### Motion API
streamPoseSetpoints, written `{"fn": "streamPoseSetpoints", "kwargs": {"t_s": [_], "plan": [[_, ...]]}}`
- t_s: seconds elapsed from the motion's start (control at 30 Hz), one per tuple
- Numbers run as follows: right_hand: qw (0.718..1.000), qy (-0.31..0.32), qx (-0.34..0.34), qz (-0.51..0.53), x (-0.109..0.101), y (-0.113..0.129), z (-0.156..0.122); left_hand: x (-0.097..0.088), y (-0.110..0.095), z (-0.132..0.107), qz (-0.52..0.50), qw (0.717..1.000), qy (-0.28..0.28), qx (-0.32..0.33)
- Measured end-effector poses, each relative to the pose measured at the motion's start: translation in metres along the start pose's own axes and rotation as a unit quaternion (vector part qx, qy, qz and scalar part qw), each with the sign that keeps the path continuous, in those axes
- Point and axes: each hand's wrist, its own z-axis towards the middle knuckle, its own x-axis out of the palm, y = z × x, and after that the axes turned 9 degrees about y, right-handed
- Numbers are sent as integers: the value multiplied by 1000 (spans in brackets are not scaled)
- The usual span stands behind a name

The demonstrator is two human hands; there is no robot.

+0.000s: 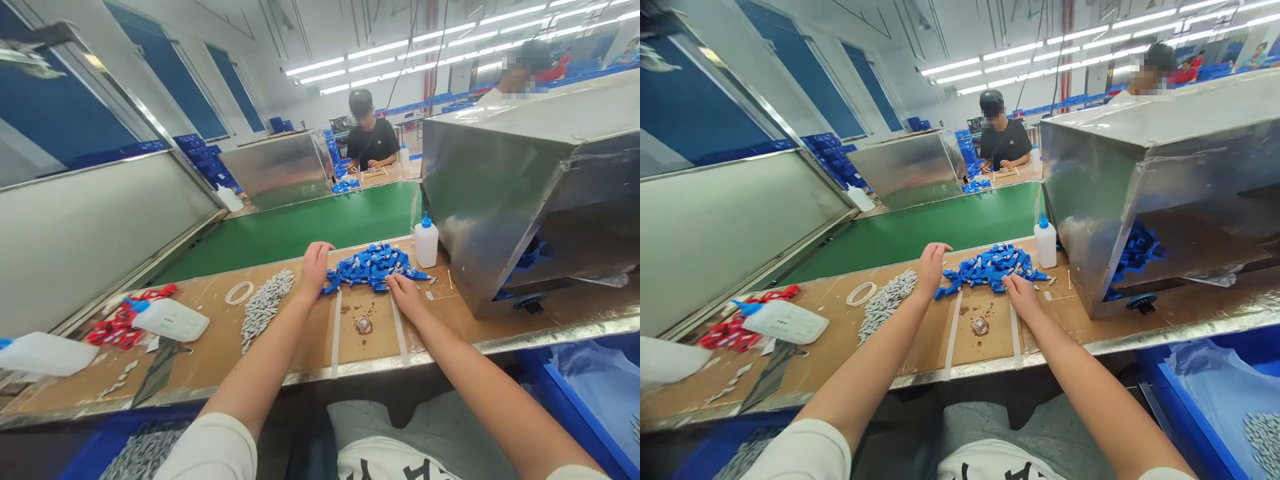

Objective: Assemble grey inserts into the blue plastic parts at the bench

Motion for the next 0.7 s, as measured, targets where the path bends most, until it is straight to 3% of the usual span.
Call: {"fn": "streamPoseSetpoints", "kwargs": {"t_s": [0.07,0.13,0.2,0.3,0.4,0.5,0.57,0.63,0.67,0.7], "plan": [[1000,-16,8,-19,-2,-1,0,-28,24,-12,111,993,26,-14],[997,-14,16,-72,-2,0,0,-40,44,-31,174,979,101,-39],[991,-9,28,-133,-1,1,0,-36,56,-50,204,964,163,-53],[982,-11,54,-182,0,1,0,-19,63,-69,234,951,189,-68],[976,7,77,-206,0,1,0,-10,65,-71,236,944,223,-67],[977,16,76,-199,-1,2,0,-15,70,-70,198,944,258,-57],[978,15,73,-195,-1,3,0,-22,73,-71,123,963,232,-67],[976,16,77,-204,0,4,1,-28,74,-70,-18,984,135,-118],[974,16,80,-211,1,4,1,-31,73,-68,-116,978,77,-155],[973,14,81,-215,1,4,1,-33,70,-65,-225,955,30,-192]]}}
